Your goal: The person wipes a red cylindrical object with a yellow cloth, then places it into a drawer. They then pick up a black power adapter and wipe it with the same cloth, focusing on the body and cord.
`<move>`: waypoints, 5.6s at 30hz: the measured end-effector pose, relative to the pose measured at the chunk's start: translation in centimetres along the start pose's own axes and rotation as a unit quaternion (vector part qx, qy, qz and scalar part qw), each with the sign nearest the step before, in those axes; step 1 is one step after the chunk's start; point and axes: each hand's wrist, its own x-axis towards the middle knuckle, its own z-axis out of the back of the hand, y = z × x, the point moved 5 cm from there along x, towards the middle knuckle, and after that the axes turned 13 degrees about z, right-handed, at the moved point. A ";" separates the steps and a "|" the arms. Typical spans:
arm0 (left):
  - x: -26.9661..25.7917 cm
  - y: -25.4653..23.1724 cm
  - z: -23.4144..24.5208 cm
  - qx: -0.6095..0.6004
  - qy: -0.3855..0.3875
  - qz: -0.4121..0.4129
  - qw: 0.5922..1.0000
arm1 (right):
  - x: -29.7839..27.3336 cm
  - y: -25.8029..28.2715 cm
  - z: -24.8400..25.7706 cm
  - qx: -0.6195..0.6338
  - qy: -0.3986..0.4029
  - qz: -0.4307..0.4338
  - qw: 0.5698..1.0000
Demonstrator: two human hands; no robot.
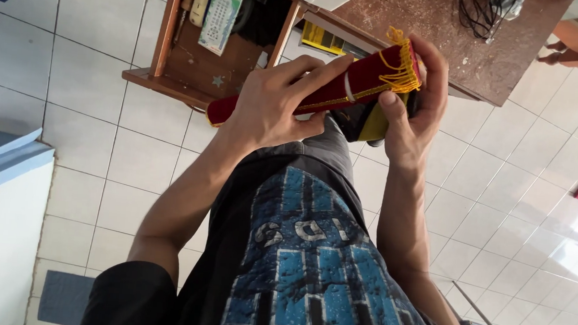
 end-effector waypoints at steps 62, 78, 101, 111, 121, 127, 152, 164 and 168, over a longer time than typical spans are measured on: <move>-0.1 32.2 -21.9 0.074 0.217 0.527 0.818 | -6.2 -8.2 -0.6 -0.078 -0.017 -0.305 0.949; 1.4 31.5 -20.1 0.051 0.033 0.443 0.895 | -6.2 -8.5 -1.8 -0.077 0.014 -0.321 0.944; -0.3 31.8 -17.0 0.209 -0.044 0.478 0.852 | -6.5 -8.3 -2.4 -0.085 0.005 -0.303 0.949; -2.0 33.7 -15.2 0.069 -0.174 0.498 0.847 | -6.6 -8.7 -3.4 -0.070 0.020 -0.310 0.948; -1.0 33.6 -11.9 0.177 -0.142 0.489 0.842 | -7.0 -9.0 -3.6 -0.074 0.037 -0.291 0.953; -0.9 32.4 -13.3 0.084 -0.098 0.506 0.853 | -7.0 -9.1 -4.4 -0.081 0.053 -0.290 0.952; -4.2 31.6 -15.3 0.148 -0.035 0.489 0.859 | -7.4 -17.6 -15.6 -0.137 0.288 -0.289 0.903; -1.5 33.0 -15.0 0.257 0.061 0.449 0.854 | -9.3 -16.9 -13.5 -0.120 0.236 -0.338 0.903; -2.5 32.8 -15.2 0.205 0.110 0.437 0.869 | -9.7 -17.1 -12.5 -0.107 0.213 -0.354 0.905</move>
